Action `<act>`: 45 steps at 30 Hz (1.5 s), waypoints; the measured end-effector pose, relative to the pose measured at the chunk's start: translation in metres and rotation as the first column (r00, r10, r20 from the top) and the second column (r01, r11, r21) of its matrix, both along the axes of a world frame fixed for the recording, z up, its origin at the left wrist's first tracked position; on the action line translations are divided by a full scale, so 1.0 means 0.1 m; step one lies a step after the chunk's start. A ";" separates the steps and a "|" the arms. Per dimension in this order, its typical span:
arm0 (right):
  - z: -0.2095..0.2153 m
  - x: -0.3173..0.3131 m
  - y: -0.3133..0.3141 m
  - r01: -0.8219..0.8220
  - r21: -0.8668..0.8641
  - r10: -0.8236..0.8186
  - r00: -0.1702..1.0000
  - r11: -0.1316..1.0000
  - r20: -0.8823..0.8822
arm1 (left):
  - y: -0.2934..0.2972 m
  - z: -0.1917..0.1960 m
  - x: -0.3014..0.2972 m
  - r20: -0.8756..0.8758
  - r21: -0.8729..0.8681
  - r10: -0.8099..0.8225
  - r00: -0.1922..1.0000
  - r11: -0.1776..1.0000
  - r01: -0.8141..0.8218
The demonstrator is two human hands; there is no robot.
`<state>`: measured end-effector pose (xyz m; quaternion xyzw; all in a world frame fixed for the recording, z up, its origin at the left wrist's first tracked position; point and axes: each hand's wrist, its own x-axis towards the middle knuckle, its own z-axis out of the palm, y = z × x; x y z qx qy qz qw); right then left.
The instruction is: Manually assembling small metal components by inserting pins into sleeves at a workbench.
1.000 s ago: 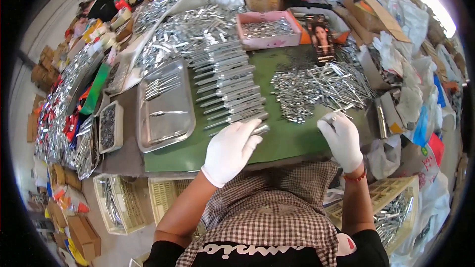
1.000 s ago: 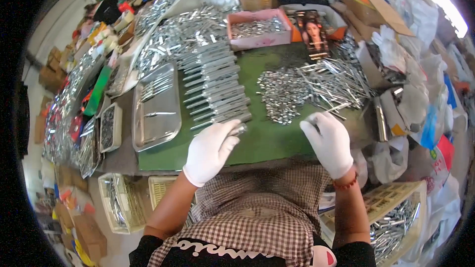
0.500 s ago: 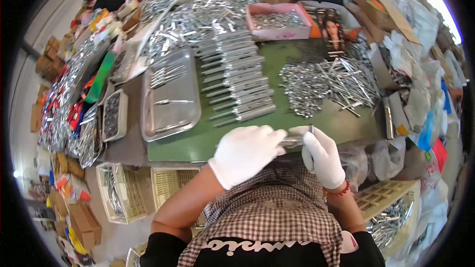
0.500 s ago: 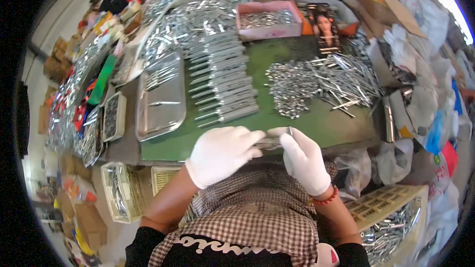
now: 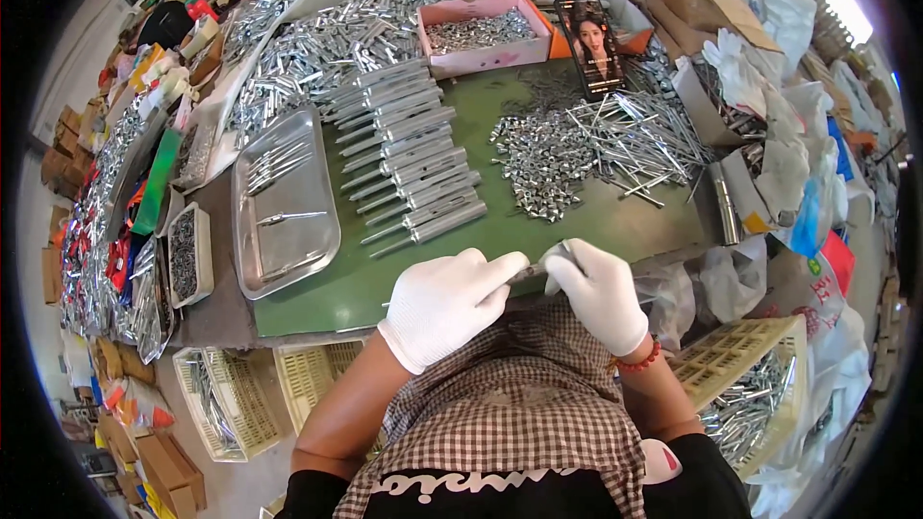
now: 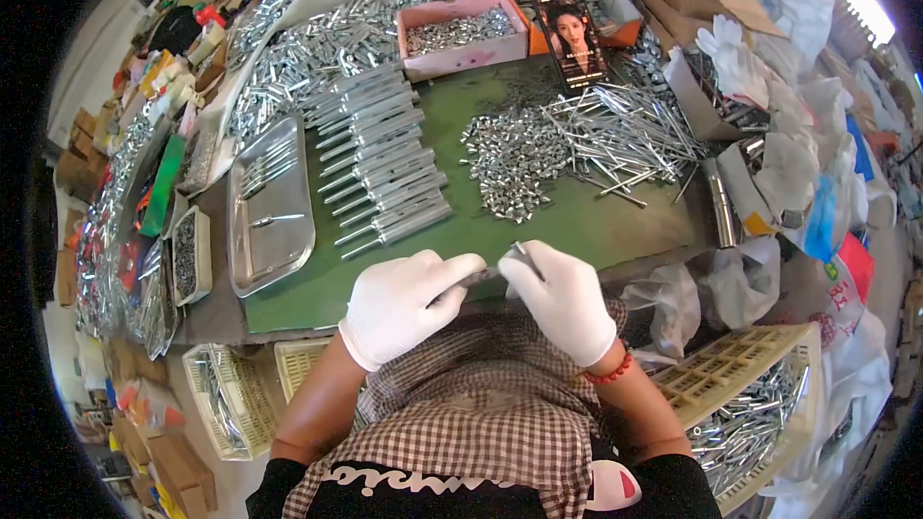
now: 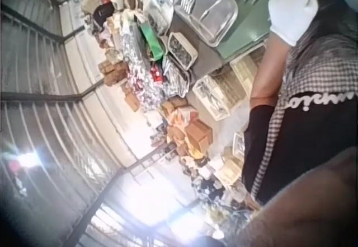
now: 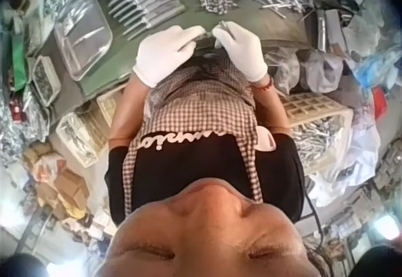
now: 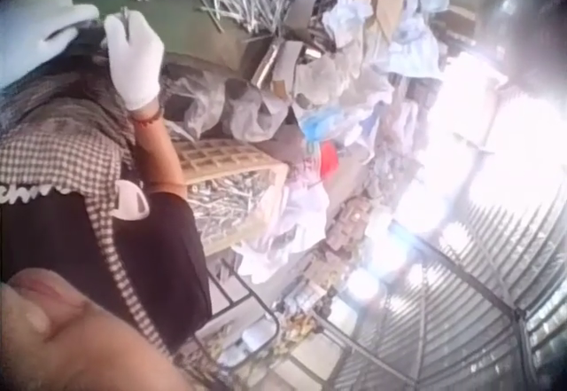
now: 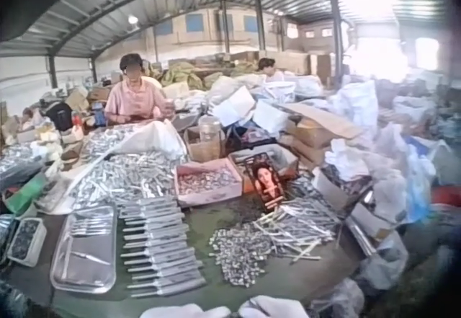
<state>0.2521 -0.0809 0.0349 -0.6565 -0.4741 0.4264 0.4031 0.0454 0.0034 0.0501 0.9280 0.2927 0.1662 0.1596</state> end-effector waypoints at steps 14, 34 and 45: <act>-0.11 0.43 0.33 0.040 0.200 -0.179 0.636 0.979 0.751 | -0.11 -0.12 0.18 -0.128 0.058 0.147 0.981 0.988 -0.141; -0.14 0.23 0.32 0.208 0.342 -0.374 0.749 0.916 0.546 | -0.09 -0.10 0.20 -0.125 -0.012 0.160 0.979 0.987 -0.162; -0.19 0.14 0.32 0.074 0.312 -0.283 0.648 0.947 0.707 | -0.11 -0.11 0.18 -0.123 -0.005 0.153 0.981 0.988 -0.155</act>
